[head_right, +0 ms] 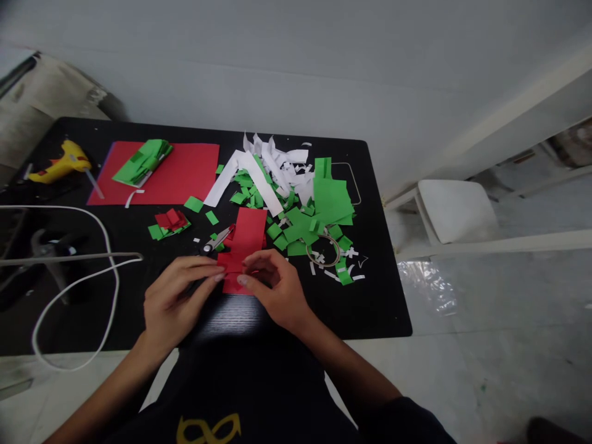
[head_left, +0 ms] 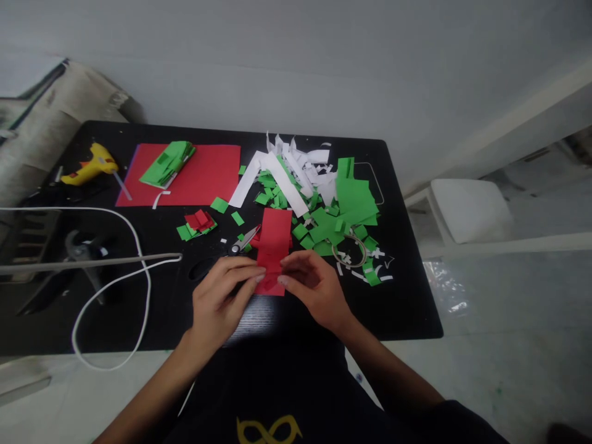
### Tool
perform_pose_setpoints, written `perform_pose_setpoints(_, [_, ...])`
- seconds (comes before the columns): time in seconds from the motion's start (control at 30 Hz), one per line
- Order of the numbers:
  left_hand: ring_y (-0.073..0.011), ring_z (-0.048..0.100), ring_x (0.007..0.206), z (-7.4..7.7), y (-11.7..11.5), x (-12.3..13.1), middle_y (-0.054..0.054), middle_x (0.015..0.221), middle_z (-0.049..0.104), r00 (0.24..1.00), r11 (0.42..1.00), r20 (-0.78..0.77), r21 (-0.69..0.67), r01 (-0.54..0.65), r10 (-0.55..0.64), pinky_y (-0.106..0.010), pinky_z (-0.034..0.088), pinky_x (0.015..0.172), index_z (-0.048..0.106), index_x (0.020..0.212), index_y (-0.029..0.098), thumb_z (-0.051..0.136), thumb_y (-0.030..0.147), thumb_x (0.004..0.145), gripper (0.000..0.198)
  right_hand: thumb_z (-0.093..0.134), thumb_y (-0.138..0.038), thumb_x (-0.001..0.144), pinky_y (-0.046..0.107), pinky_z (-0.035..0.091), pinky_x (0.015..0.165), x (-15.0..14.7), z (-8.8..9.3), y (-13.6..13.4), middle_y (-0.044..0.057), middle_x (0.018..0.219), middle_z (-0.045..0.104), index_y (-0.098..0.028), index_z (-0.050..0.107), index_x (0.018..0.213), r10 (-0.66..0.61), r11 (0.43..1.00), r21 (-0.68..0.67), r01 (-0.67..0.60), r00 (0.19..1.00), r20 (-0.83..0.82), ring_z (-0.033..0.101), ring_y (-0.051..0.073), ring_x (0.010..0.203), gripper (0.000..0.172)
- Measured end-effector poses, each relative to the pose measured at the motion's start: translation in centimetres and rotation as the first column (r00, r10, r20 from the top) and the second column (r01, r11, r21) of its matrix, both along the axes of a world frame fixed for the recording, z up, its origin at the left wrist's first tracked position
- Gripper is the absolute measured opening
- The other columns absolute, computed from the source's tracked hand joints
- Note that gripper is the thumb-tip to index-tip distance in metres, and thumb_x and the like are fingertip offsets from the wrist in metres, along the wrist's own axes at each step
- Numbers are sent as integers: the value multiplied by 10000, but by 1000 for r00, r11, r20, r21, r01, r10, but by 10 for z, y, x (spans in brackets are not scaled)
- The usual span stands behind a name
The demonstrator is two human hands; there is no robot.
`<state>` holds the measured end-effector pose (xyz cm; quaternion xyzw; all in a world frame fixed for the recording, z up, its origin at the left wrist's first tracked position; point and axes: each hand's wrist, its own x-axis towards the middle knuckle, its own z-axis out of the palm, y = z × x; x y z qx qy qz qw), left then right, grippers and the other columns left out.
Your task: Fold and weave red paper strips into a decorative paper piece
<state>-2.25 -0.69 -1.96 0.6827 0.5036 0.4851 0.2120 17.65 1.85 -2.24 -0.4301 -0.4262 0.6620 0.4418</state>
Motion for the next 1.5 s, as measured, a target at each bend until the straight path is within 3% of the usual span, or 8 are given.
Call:
perform_pose_setpoints(0.13, [-202,691,870,1,-1,0,-54,956,743,997,996,-15,47,-79,80,-318,570,756,853,1004,305,745,122,901,237,913,-417,767,365,637,897,1,-3,2,30,1013,769,-236,723,1054,129,969,-194,-151,984,-124,771,190,919,388])
perform_pose_setpoints(0.27, [-183,682,795,2,-2,0,-48,892,726,999,998,-31,60,-31,33,-287,548,665,860,998,306,728,125,909,242,889,-451,796,439,645,937,1,-2,3,40,940,804,-197,733,1040,171,915,-309,-261,942,-288,805,217,875,385])
perform_pose_setpoints(0.57, [-206,694,994,0,-4,2,-65,1069,709,994,992,7,-53,113,-113,-339,550,891,731,1049,232,700,47,896,242,924,-276,731,396,628,963,2,4,3,19,985,821,-245,774,1006,52,986,-155,-59,998,-45,791,217,983,315])
perform_pose_setpoints(0.73, [-178,708,924,-2,-5,7,-34,996,724,958,956,287,-285,64,21,-300,581,845,671,1086,229,752,151,905,213,912,-251,737,364,631,905,-1,7,-1,23,938,816,-234,754,948,16,995,-97,-11,999,52,791,214,947,264])
perform_pose_setpoints(0.9, [-140,727,834,3,-1,7,-13,918,767,882,909,463,-398,123,84,-243,586,798,711,1019,212,792,191,885,158,915,-246,738,384,629,945,3,8,0,12,954,822,-241,787,911,132,984,-108,-145,984,-116,790,200,931,215])
perform_pose_setpoints(1.23, [-156,694,857,5,1,3,-26,935,741,914,898,406,-409,161,20,-245,553,793,733,917,196,752,211,898,30,944,-142,670,297,632,879,-3,1,-2,24,1140,789,-235,788,864,155,986,-35,-165,969,-192,768,165,974,266])
perform_pose_setpoints(1.4, [-179,671,842,4,-4,-5,-23,899,721,872,805,488,-507,308,-26,-272,526,790,717,1052,204,622,330,986,171,909,-158,733,310,628,867,-5,1,-6,16,1105,789,-259,753,1013,102,995,30,-100,993,-57,776,171,952,336])
perform_pose_setpoints(1.5, [-160,622,756,5,-4,-6,-3,804,675,896,788,444,-554,267,8,-260,493,732,718,1006,197,632,396,988,217,902,-160,745,314,628,864,-5,1,-7,23,1155,771,-266,762,1039,108,992,73,-107,994,-14,773,175,972,342])
